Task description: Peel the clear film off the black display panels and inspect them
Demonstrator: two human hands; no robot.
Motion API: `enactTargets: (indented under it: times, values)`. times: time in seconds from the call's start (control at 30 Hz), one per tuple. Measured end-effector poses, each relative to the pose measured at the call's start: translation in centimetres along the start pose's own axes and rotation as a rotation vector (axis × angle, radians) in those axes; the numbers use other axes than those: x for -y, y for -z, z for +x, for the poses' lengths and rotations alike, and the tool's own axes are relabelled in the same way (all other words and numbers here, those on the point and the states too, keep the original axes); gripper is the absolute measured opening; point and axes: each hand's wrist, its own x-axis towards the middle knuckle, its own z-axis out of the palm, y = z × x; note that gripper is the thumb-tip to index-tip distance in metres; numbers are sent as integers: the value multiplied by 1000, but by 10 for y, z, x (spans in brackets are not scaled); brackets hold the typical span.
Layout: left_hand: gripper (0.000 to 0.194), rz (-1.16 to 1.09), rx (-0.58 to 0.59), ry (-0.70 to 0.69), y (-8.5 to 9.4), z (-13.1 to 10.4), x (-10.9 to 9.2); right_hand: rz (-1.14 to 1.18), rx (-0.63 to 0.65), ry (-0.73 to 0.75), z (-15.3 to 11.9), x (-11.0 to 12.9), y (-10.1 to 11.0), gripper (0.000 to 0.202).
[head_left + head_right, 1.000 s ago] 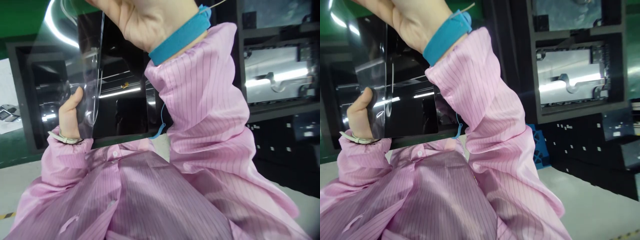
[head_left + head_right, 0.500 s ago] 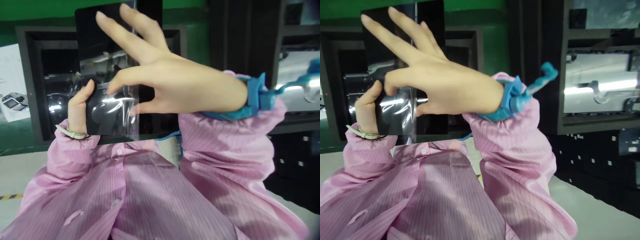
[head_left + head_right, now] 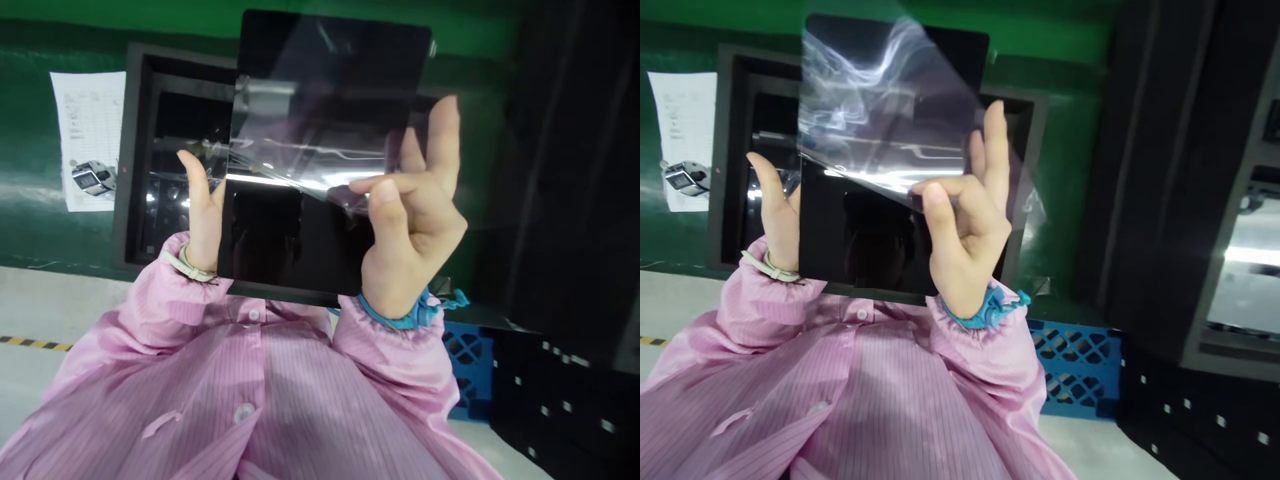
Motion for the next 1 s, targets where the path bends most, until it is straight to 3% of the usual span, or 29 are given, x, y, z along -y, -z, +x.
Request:
enactTargets:
  times: [0.13,0.2,0.27,0.33,0.47,0.53,0.73,1.0]
  values:
    - [49,112,-88,-145,7,-7,9,67,-112,4,-5,-6,-5,24]
    - [49,277,-180,-276,10,-5,16,95,-158,40,-8,-12,-6,25]
    - [50,431,-175,-414,13,-3,22,141,-204,81,-10,-16,-8,24]
    - [59,429,-3,-462,15,-2,26,186,-253,93,-11,-18,-10,22]
    - [85,178,452,-303,15,-4,27,196,-274,68,-10,-15,-12,22]
    - [90,165,521,-265,15,-5,26,191,-280,57,-10,-14,-13,24]
    - [86,496,236,-423,16,-10,21,177,-287,36,-10,-15,-13,25]
    - [100,486,403,-384,14,-13,19,173,-327,140,-10,-23,-13,28]
